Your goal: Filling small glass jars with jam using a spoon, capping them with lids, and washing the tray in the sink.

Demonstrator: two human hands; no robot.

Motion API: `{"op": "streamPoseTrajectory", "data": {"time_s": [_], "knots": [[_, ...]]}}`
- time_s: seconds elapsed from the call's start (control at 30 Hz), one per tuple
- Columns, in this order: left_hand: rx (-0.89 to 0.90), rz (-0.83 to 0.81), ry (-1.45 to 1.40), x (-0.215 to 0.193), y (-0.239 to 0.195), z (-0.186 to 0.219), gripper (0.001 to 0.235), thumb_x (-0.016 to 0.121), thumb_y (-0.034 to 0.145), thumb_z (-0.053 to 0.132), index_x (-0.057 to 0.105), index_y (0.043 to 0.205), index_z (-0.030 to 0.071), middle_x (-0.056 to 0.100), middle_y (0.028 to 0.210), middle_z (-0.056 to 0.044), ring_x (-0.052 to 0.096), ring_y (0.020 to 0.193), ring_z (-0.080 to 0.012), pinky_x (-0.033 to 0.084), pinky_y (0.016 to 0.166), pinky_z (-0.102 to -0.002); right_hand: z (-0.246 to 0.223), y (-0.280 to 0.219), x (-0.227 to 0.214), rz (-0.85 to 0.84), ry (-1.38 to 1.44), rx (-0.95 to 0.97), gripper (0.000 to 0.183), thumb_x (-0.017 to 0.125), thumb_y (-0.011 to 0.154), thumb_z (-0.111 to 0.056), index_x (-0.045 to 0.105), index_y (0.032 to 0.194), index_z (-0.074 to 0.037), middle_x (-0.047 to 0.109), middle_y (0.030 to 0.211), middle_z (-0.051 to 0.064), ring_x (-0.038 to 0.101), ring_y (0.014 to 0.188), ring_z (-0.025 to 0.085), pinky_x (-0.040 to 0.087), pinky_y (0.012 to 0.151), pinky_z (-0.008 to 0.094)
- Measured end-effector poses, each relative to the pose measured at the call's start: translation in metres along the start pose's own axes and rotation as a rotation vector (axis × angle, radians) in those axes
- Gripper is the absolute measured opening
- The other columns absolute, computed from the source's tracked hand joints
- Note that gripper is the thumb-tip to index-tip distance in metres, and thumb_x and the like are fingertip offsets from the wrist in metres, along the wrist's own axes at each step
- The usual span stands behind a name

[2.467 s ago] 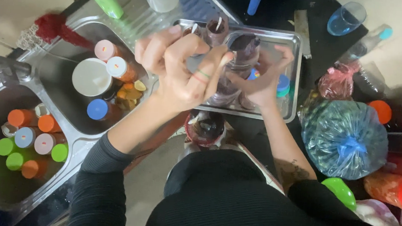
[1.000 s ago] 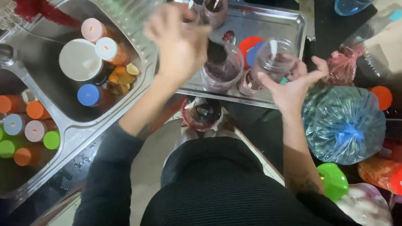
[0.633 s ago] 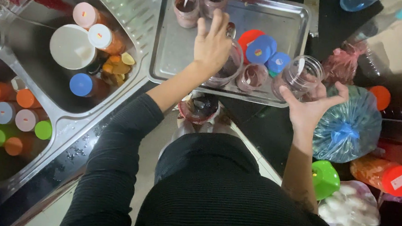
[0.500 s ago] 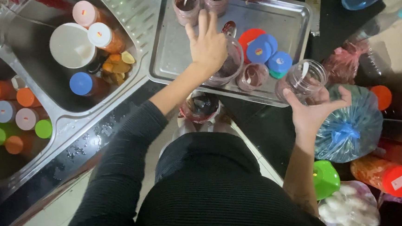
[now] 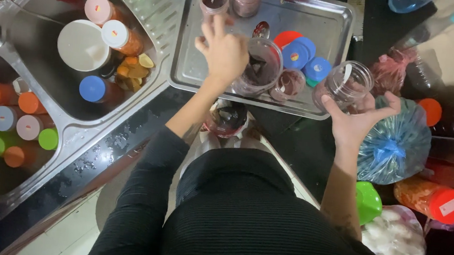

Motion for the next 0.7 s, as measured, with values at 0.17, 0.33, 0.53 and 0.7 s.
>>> {"op": "streamPoseTrajectory", "data": {"time_s": [0.17, 0.33, 0.53, 0.7], "knots": [[-0.213, -0.03, -0.203, -0.035, 0.009, -0.044, 0.034, 0.077, 0.089, 0.025, 0.072, 0.059, 0.011, 0.056, 0.121, 0.005, 0.041, 0.132, -0.0278, 0.029, 0.107, -0.062, -0.024, 0.011, 0.014, -0.097, -0.018, -0.183, 0.098, 0.091, 0.085, 0.012, 0.016, 0.136, -0.024, 0.056, 0.129, 0.035, 0.064, 0.12, 0.042, 0.054, 0.1, 0.045], [-0.242, 0.054, -0.23, -0.064, 0.018, -0.083, 0.042, 0.067, 0.097, 0.039, 0.072, 0.065, 0.012, 0.052, 0.121, -0.002, 0.038, 0.119, -0.0316, 0.034, 0.085, -0.053, -0.023, 0.028, 0.04, -0.294, -0.27, -0.163, 0.099, 0.098, 0.078, -0.004, 0.015, 0.131, -0.012, 0.04, 0.138, 0.031, 0.06, 0.127, 0.04, 0.051, 0.104, 0.046], [0.06, 0.313, -0.308, -0.173, 0.029, -0.025, 0.05, 0.06, 0.104, 0.046, 0.073, 0.071, 0.011, 0.049, 0.122, -0.004, 0.038, 0.121, -0.0311, 0.04, 0.083, -0.059, -0.033, 0.042, 0.085, -0.391, -0.32, -0.233, 0.105, 0.103, 0.073, -0.016, 0.015, 0.13, -0.004, 0.035, 0.14, 0.028, 0.062, 0.124, 0.04, 0.055, 0.108, 0.047], [0.297, 0.599, -0.387, -0.239, 0.004, 0.05, 0.03, 0.061, 0.105, 0.038, 0.061, 0.093, 0.011, 0.048, 0.121, 0.001, 0.037, 0.122, -0.0221, 0.024, 0.103, -0.046, -0.072, 0.038, 0.102, -0.306, -0.116, -0.304, 0.103, 0.102, 0.076, -0.011, 0.014, 0.131, -0.014, 0.021, 0.14, 0.018, 0.062, 0.127, 0.04, 0.053, 0.106, 0.043]]}}
Point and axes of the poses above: each hand's wrist, its own y-axis towards the middle knuckle, its own x-axis out of the palm, z = x × y, the point moved 8 cm from there along y, towards the middle knuckle
